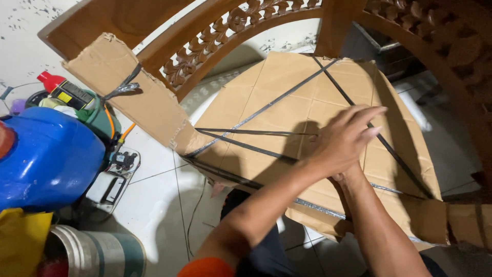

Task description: Wrap a wooden chair with cardboard and secure it with plastic straps.

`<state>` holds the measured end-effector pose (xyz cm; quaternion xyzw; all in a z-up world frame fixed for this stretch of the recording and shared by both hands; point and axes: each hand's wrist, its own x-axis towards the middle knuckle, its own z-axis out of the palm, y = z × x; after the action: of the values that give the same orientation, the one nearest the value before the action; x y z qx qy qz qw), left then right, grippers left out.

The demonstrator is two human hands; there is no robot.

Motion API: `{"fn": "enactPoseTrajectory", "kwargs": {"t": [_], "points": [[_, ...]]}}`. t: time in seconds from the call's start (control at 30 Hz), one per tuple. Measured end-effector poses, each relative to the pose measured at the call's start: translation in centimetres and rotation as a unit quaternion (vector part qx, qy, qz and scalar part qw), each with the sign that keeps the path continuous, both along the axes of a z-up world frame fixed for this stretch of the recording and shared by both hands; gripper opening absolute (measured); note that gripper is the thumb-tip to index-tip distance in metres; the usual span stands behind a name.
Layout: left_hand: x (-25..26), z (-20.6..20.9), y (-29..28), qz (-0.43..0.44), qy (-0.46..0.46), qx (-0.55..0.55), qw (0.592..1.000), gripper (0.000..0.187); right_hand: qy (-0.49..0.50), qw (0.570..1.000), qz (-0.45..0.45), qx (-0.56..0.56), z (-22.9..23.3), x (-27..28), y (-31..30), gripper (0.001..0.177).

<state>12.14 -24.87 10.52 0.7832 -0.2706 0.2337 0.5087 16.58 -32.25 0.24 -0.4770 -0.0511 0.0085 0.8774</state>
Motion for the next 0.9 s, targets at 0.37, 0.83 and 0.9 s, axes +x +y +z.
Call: {"fn": "enactPoseTrajectory", "kwargs": {"t": [0.37,0.83,0.9], "points": [[-0.6,-3.7,17.0,0.071,0.046,0.281,0.956,0.04,0.061,0.998,-0.005,0.015,1.4,-0.5,-1.1,0.039],[1.3,-2.5,10.4,0.123,0.352,0.165,0.913,0.019,-0.04,0.868,-0.438,-0.232,2.6,0.2,-6.4,0.01],[1.1,-1.9,10.3,0.12,0.351,0.167,0.913,0.019,-0.208,0.809,-0.432,-0.341,5.8,-1.0,-5.7,0.028]]}}
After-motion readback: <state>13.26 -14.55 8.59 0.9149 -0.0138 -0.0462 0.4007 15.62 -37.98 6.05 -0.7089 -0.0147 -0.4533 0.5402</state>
